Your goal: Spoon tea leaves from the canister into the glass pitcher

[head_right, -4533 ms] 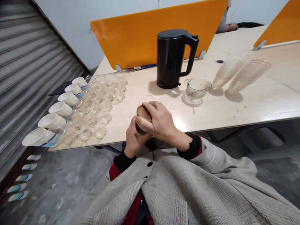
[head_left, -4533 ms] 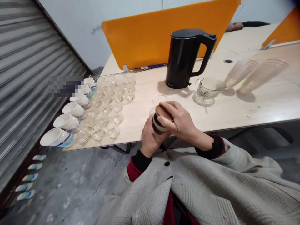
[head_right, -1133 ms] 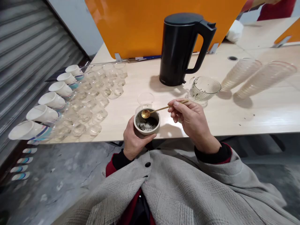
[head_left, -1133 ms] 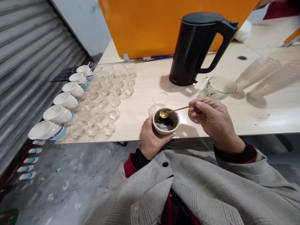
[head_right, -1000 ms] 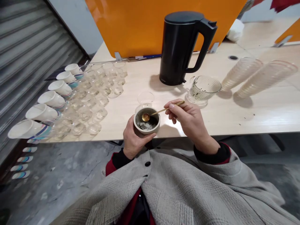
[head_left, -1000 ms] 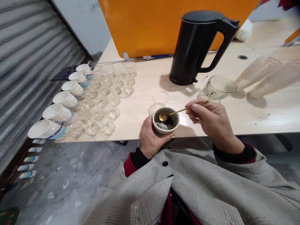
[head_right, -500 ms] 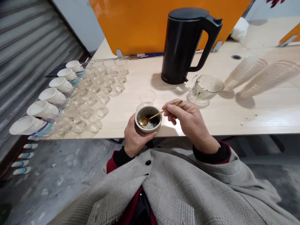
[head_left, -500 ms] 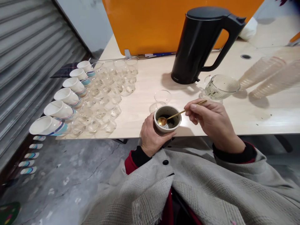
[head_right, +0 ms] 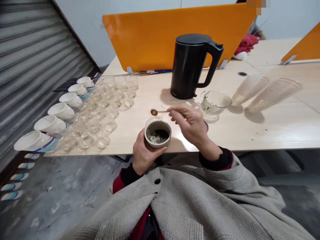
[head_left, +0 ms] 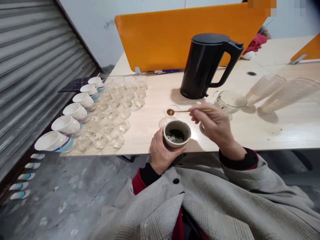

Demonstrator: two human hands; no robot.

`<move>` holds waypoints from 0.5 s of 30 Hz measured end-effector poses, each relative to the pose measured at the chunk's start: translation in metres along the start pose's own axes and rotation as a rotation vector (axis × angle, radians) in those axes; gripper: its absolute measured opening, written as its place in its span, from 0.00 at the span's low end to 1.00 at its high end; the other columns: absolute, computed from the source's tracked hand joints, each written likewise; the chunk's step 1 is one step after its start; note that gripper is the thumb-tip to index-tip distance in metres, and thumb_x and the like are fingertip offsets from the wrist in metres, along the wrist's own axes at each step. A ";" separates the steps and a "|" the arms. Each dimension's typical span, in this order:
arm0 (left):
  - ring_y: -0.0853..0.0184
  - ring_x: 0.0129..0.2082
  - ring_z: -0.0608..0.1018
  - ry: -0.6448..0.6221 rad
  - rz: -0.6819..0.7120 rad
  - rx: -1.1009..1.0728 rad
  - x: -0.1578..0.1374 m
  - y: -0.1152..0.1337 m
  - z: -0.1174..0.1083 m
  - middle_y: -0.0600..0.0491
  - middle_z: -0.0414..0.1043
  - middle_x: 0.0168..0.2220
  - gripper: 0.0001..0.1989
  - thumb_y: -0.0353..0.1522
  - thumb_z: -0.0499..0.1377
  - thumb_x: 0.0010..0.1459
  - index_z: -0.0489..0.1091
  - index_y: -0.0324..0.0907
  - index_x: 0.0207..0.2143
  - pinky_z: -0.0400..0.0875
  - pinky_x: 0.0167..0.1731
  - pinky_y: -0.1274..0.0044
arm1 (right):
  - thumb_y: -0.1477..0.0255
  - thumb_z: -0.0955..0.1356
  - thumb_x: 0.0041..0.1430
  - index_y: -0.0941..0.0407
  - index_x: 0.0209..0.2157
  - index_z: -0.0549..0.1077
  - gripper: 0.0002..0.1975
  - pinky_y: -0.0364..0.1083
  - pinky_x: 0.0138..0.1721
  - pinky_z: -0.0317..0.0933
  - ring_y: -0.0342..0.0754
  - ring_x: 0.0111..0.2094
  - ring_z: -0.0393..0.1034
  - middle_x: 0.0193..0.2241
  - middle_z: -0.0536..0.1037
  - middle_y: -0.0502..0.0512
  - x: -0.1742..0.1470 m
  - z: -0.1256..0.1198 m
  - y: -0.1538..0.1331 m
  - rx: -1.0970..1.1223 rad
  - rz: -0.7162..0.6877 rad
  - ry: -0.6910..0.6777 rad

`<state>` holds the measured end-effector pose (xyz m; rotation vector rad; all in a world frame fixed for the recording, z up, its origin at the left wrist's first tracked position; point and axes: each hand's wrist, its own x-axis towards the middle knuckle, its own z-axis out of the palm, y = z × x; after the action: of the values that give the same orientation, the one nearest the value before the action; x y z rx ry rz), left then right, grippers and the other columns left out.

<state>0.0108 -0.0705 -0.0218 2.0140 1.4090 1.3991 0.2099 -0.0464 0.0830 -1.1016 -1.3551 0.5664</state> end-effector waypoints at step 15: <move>0.49 0.55 0.83 0.024 0.045 -0.021 -0.001 -0.005 -0.001 0.43 0.79 0.55 0.48 0.52 0.78 0.47 0.65 0.46 0.65 0.80 0.55 0.57 | 0.72 0.73 0.65 0.56 0.37 0.83 0.04 0.44 0.30 0.72 0.42 0.27 0.75 0.30 0.81 0.52 0.015 -0.055 0.009 0.235 0.009 0.523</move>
<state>0.0071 -0.0694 -0.0248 2.0343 1.3613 1.4554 0.2673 -0.0459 0.0898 -0.9745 -0.8085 0.3937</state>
